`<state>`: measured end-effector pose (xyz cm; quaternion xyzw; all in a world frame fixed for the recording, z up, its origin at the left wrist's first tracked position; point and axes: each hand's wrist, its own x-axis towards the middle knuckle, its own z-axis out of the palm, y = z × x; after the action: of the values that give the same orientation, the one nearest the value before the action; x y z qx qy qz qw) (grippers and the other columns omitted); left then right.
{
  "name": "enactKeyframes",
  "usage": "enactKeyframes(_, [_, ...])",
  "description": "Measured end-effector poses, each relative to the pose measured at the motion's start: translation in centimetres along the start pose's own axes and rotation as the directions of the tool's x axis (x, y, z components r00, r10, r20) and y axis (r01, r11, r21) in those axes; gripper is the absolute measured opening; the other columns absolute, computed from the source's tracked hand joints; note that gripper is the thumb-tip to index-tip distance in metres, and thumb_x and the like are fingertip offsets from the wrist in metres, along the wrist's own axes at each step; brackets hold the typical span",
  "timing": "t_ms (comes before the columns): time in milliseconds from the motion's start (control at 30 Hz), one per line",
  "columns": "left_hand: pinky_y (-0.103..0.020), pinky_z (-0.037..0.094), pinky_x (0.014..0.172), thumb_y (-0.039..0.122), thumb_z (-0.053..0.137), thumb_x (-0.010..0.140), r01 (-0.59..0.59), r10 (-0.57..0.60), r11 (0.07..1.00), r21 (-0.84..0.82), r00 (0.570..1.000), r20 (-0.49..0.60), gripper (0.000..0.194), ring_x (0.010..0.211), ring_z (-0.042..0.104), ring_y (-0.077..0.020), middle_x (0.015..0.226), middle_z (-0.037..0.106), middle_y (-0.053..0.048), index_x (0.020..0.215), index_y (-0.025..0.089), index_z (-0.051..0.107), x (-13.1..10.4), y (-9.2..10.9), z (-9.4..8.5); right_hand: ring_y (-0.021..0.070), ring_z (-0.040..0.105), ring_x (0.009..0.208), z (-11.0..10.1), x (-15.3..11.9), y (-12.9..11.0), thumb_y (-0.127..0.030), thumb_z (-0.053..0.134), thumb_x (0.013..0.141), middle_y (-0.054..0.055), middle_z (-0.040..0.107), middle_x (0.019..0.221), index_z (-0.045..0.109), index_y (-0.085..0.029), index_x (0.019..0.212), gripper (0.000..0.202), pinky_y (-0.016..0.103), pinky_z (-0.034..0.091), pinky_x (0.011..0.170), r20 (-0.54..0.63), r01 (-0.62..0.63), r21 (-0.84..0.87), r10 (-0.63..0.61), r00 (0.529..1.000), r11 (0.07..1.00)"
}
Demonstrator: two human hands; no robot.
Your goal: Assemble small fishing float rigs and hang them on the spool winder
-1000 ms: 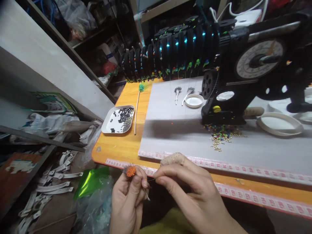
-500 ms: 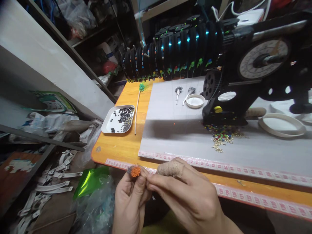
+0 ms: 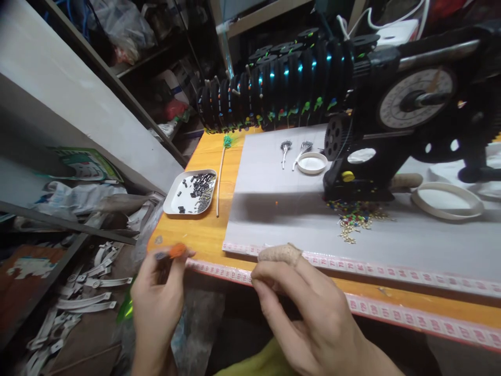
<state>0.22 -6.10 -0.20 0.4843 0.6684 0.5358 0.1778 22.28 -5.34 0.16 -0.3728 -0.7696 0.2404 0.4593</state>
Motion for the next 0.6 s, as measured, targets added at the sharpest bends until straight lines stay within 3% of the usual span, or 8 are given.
enactKeyframes(67, [-0.031,0.048,0.084,0.022,0.063,0.087,-0.173,0.129,0.95,0.26,0.976,0.177,0.006,0.093,0.063,-0.0206,0.097,0.067,-0.006,0.09,0.02,0.067,1.1,-0.7,-0.3,0.0132,0.056,0.072,-0.1,0.4,-0.2,-0.006,0.051,0.086,0.003,0.055,0.083,0.053,-0.021,0.095,0.018,0.023,0.047,0.059,0.018,-0.046,0.079,0.044,0.999,0.996])
enactKeyframes(133, [-0.033,0.049,0.081,0.022,0.06,0.088,-0.27,0.191,0.904,0.332,0.949,0.252,0.019,0.092,0.062,-0.0203,0.116,0.06,-0.01,0.107,0.02,0.065,1.6,-0.9,-0.1,0.0125,0.054,0.067,-0.1,0.8,-0.4,-0.008,0.051,0.087,0.001,0.054,0.078,0.052,-0.021,0.089,0.013,0.023,0.046,0.056,0.022,-0.077,0.117,0.074,0.997,0.99])
enactKeyframes(233, [-0.033,0.048,0.079,0.026,0.056,0.091,-0.271,0.248,0.909,0.317,0.962,0.111,0.025,0.092,0.059,-0.0198,0.12,0.051,-0.012,0.115,0.02,0.057,1.0,-0.3,0.5,0.0117,0.053,0.065,-0.2,1.2,-0.5,-0.012,0.054,0.089,0.0,0.053,0.076,0.056,-0.022,0.086,0.01,0.021,0.046,0.054,0.037,-0.125,0.143,0.121,0.992,0.982])
enactKeyframes(300, [-0.033,0.045,0.082,0.027,0.048,0.095,-0.236,0.24,0.955,0.179,0.971,-0.004,0.016,0.096,0.056,-0.0193,0.116,0.05,-0.009,0.109,0.021,0.055,-0.3,0.5,1.1,0.0115,0.055,0.065,-0.2,1.3,-0.5,-0.014,0.055,0.09,0.001,0.054,0.077,0.06,-0.023,0.087,0.01,0.02,0.046,0.052,0.05,-0.154,0.158,0.148,0.988,0.975])
enactKeyframes(367, [-0.029,0.045,0.077,0.029,0.04,0.099,-0.118,0.118,0.987,-0.107,0.993,-0.007,0.017,0.084,0.054,-0.0143,0.112,0.051,-0.006,0.101,0.022,0.055,-2.1,1.4,2.0,0.0114,0.057,0.065,-0.1,1.3,-0.4,-0.016,0.055,0.091,0.001,0.054,0.077,0.063,-0.024,0.089,0.011,0.019,0.046,0.05,0.057,-0.172,0.173,0.164,0.985,0.97])
enactKeyframes(467, [-0.024,0.043,0.065,0.036,0.044,0.098,0.23,-0.123,0.854,-0.467,0.961,0.248,0.029,0.067,0.049,-0.01,0.093,0.056,-0.003,0.082,0.019,0.061,-4.9,2.4,3.8,0.0112,0.06,0.067,0.2,1.3,-0.3,-0.015,0.056,0.092,0.001,0.056,0.077,0.065,-0.025,0.091,0.014,0.019,0.049,0.054,0.058,-0.178,0.214,0.17,0.984,0.96])
enactKeyframes(533, [-0.023,0.043,0.064,0.045,0.053,0.093,0.429,-0.251,0.761,-0.486,0.887,0.389,0.032,0.068,0.051,-0.0119,0.081,0.057,-0.003,0.079,0.018,0.064,-6.3,2.6,4.8,0.0102,0.063,0.065,0.4,1.3,-0.3,-0.015,0.055,0.092,0.001,0.057,0.079,0.066,-0.025,0.094,0.015,0.02,0.053,0.056,0.071,-0.21,0.309,0.197,0.978,0.928])
enactKeyframes(600, [-0.024,0.045,0.068,0.052,0.058,0.088,0.53,-0.36,0.735,-0.424,0.834,0.419,0.037,0.074,0.055,-0.015,0.075,0.059,-0.004,0.081,0.017,0.066,-7.0,2.6,5.4,0.0085,0.064,0.058,0.7,1.2,-0.3,-0.016,0.055,0.093,0.001,0.056,0.082,0.066,-0.023,0.095,0.014,0.019,0.055,0.053,0.099,-0.27,0.425,0.252,0.963,0.864])
